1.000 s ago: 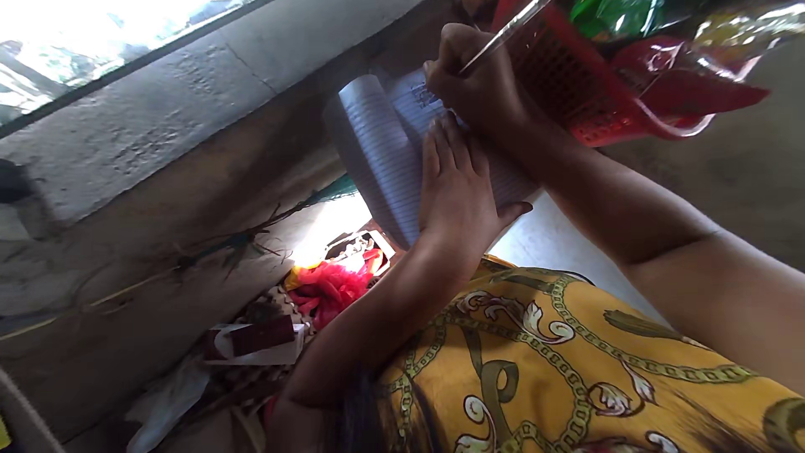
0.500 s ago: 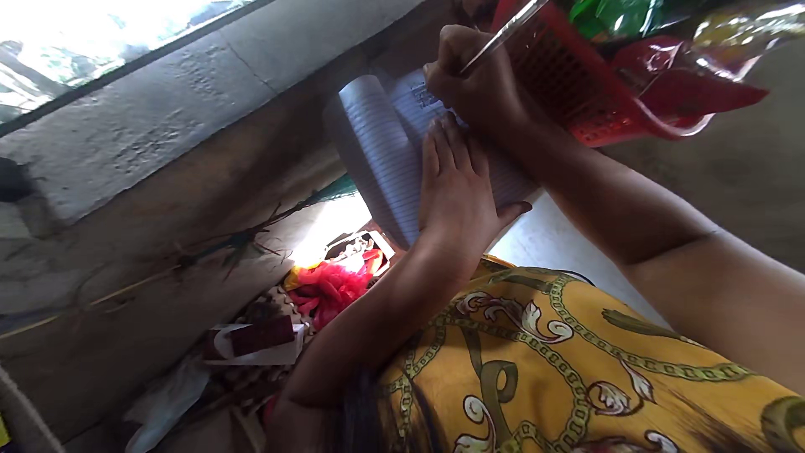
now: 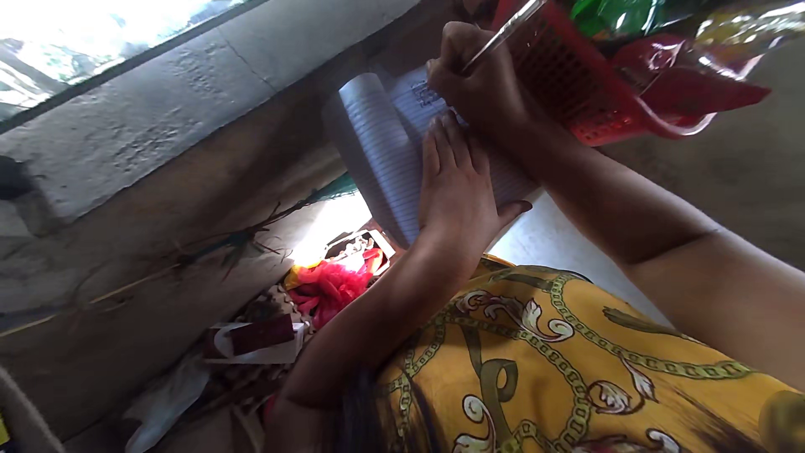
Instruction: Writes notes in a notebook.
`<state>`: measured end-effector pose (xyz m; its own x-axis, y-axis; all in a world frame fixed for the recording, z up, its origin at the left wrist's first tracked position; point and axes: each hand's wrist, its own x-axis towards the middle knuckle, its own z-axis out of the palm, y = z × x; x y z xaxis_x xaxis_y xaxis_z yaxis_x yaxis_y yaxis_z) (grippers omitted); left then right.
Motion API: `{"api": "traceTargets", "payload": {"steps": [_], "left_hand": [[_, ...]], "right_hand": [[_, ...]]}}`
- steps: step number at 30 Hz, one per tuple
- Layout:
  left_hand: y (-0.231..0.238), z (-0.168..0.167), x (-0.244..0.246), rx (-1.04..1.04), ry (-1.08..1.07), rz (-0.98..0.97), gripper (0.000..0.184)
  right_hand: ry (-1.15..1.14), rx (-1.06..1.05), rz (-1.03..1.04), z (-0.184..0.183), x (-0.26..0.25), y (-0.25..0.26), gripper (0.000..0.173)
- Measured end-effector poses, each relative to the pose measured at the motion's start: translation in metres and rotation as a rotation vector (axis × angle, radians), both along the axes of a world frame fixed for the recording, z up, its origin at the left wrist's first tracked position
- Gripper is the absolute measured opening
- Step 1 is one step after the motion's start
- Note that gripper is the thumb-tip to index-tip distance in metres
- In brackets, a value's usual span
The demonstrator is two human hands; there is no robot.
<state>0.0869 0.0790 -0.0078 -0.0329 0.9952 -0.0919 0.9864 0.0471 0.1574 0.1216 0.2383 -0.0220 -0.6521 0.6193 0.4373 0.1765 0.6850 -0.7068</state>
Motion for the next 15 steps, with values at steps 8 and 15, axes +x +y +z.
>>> {"api": "traceTargets", "payload": {"steps": [8, 15], "left_hand": [[0.0006, -0.0008, 0.0003, 0.001, -0.022, 0.003, 0.122], [-0.0004, -0.0026, 0.0009, 0.014, -0.015, 0.002, 0.121]], "right_hand": [[-0.004, -0.004, -0.024, 0.0010, 0.0018, 0.0003, 0.023], [0.043, 0.076, -0.052, -0.0034, 0.0005, -0.0020, 0.023]]}}
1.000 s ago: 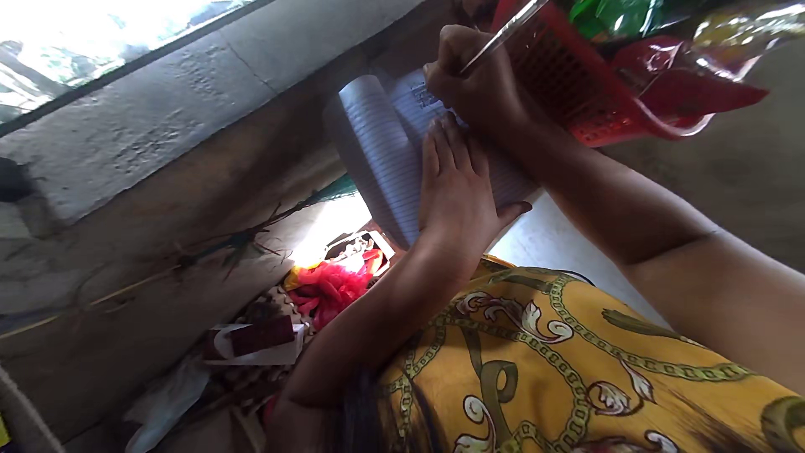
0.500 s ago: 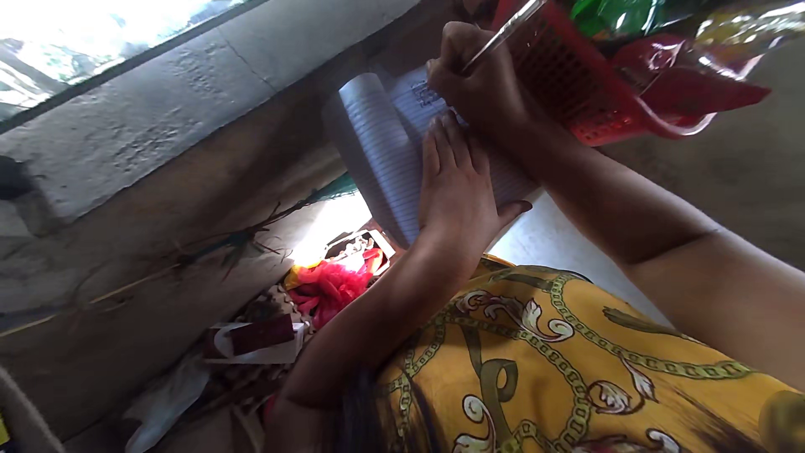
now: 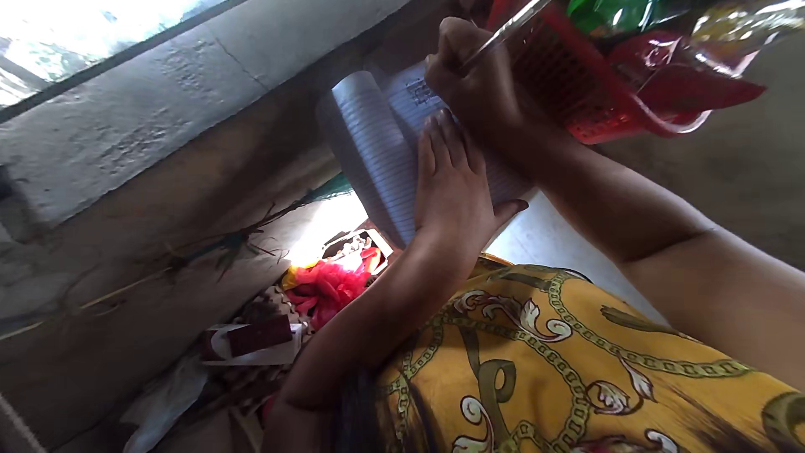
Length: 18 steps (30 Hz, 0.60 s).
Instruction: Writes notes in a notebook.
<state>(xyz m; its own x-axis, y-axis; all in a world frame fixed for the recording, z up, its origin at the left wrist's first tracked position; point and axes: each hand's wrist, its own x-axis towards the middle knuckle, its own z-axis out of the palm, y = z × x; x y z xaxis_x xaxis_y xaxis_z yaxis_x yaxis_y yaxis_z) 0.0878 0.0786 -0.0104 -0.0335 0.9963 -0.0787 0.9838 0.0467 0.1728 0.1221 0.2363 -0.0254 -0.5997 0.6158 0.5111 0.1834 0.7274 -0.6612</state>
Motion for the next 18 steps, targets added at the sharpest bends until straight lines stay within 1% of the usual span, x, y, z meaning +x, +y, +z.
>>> {"api": "traceTargets", "payload": {"steps": [3, 8, 9, 13, 15, 18], "left_hand": [[0.001, 0.003, 0.000, -0.035, -0.004, 0.007, 0.123], [0.001, 0.002, 0.000, -0.017, -0.005, 0.003, 0.123], [0.001, 0.002, 0.000, -0.016, -0.001, 0.003, 0.122], [0.001, 0.002, -0.001, -0.015, -0.009, -0.006, 0.121], [0.001, 0.003, -0.001, -0.019, -0.004, -0.004, 0.121], [0.002, 0.005, -0.001, -0.049, -0.004, -0.009, 0.121]], "right_hand": [[-0.001, 0.000, -0.010, 0.002, 0.001, -0.001, 0.023], [0.000, 0.010, -0.022, 0.001, 0.001, 0.000, 0.021], [0.030, -0.034, -0.030, 0.002, 0.001, 0.001, 0.022], [0.139, -0.374, -0.045, 0.015, 0.004, 0.003, 0.021], [0.108, -0.467, 0.025, 0.018, 0.008, 0.006, 0.018], [0.043, -0.523, 0.176, 0.020, 0.017, 0.012, 0.014]]}}
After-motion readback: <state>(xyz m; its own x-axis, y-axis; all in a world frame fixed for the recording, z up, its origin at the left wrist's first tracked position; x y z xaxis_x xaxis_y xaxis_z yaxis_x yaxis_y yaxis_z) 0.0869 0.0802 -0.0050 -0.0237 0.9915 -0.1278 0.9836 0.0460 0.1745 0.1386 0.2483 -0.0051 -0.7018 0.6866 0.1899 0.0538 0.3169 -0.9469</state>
